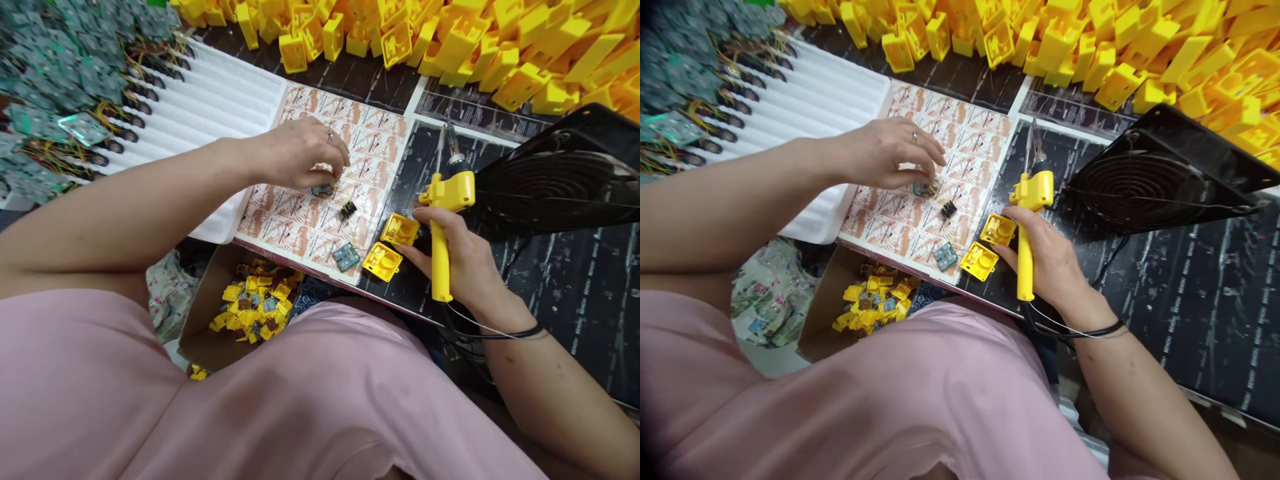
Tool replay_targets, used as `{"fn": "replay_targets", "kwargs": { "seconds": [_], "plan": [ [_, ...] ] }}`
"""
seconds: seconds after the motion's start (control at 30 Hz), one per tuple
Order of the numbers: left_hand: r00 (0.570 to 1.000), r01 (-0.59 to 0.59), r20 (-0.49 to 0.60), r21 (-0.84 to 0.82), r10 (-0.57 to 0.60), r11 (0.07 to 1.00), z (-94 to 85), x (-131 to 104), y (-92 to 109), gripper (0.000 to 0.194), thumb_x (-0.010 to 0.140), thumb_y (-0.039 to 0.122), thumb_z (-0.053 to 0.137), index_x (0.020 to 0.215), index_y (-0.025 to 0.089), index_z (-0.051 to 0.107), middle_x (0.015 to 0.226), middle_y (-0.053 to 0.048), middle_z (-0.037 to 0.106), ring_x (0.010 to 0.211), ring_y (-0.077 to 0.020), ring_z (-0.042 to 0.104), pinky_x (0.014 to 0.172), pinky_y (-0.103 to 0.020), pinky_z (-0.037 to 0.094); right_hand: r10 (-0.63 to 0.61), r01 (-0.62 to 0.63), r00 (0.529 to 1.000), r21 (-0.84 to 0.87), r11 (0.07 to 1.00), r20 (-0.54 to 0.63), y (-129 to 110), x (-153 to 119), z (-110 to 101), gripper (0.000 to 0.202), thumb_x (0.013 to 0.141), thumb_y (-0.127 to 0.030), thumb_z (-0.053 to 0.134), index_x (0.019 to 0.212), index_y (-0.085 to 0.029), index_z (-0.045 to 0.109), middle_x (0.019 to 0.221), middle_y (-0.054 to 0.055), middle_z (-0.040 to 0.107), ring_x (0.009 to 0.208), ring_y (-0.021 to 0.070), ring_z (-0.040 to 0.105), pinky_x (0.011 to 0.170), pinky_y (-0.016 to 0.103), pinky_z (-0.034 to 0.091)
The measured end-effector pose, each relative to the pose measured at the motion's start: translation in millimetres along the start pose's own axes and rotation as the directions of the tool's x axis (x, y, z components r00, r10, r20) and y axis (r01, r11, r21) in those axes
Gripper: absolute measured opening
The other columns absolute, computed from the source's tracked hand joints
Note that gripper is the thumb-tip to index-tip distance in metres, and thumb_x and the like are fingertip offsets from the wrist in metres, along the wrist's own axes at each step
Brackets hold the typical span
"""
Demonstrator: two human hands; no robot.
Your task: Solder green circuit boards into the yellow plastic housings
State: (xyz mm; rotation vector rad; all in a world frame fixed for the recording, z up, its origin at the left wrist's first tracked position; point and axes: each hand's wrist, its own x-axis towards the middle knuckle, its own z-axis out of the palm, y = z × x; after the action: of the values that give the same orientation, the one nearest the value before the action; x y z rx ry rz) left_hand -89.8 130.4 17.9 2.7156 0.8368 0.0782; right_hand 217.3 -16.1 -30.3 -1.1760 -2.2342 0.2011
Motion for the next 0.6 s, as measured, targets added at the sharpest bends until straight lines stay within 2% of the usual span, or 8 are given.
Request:
{"fn": "replay_targets", "kwargs": {
  "seconds": [0.13,0.23,0.37,0.43,0.5,0.6],
  "plan": [
    [0.992,0.108,-0.045,-0.232,-0.122,0.967,-13.6,-4.9,12.6,0.026,0.087,0.045,0.063,0.091,0.023,0.078,0.084,0.0,0.076,0.089,-0.0216,0.074,0.088,-0.041,0.057,0.035,-0.035,0.999,0.008,0.999,-0.02,-5.7,3.8,-0.4,0.049,0.091,-0.032,0.074,0.135,-0.026,0.051,0.125,0.007,0.073,0.094,0.02,0.076,0.078,0.029,0.063],
    [0.978,0.189,-0.006,-0.37,-0.206,0.909,-16.1,-4.1,20.9,0.034,0.086,0.051,0.066,0.098,0.021,0.077,0.077,0.001,0.073,0.081,-0.0196,0.073,0.081,-0.039,0.059,0.041,-0.041,0.998,0.0,0.999,-0.038,-6.8,4.6,5.4,0.048,0.091,-0.034,0.074,0.134,-0.025,0.053,0.124,0.008,0.073,0.089,0.0195,0.076,0.075,0.029,0.061],
    [0.937,0.326,0.069,-0.525,-0.343,0.786,-17.1,-1.7,31.2,0.028,0.083,0.039,0.072,0.098,0.016,0.074,0.072,-0.001,0.072,0.072,-0.0165,0.071,0.074,-0.036,0.059,-0.019,0.018,1.0,0.026,0.999,0.01,-8.3,-0.5,8.5,0.047,0.092,-0.037,0.072,0.134,-0.023,0.054,0.105,0.006,0.075,0.083,0.0196,0.074,0.072,0.03,0.06],
    [0.936,0.328,0.084,-0.553,-0.341,0.766,-17.2,-1.3,37.2,0.022,0.081,0.035,0.071,0.091,0.016,0.074,0.07,-0.002,0.071,0.067,-0.0157,0.07,0.069,-0.034,0.058,-0.033,0.033,0.999,0.034,0.999,-0.005,-13.1,-4.6,3.4,0.049,0.09,-0.039,0.074,0.133,-0.023,0.056,0.105,0.007,0.075,0.087,0.0218,0.074,0.075,0.032,0.061],
    [0.952,0.287,0.068,-0.535,-0.298,0.795,-14.5,-1.1,45.1,0.019,0.081,0.034,0.069,0.086,0.017,0.074,0.072,-0.002,0.071,0.067,-0.0154,0.069,0.067,-0.033,0.056,-0.011,0.014,0.997,0.032,0.999,-0.08,-20.5,-9.8,-6.3,0.048,0.087,-0.035,0.078,0.129,-0.025,0.06,0.105,0.006,0.076,0.09,0.0225,0.074,0.079,0.034,0.061],
    [0.977,0.2,0.024,-0.435,-0.21,0.878,-0.8,-1.2,62.6,0.019,0.083,0.033,0.064,0.088,0.019,0.076,0.08,0.0,0.074,0.075,-0.0154,0.07,0.076,-0.034,0.056,0.03,-0.022,0.972,0.039,0.999,-0.233,-30.4,-21.9,-24.3,0.039,0.082,-0.021,0.083,0.116,-0.028,0.067,0.093,-0.001,0.077,0.073,0.0173,0.072,0.072,0.03,0.06]
  ]
}}
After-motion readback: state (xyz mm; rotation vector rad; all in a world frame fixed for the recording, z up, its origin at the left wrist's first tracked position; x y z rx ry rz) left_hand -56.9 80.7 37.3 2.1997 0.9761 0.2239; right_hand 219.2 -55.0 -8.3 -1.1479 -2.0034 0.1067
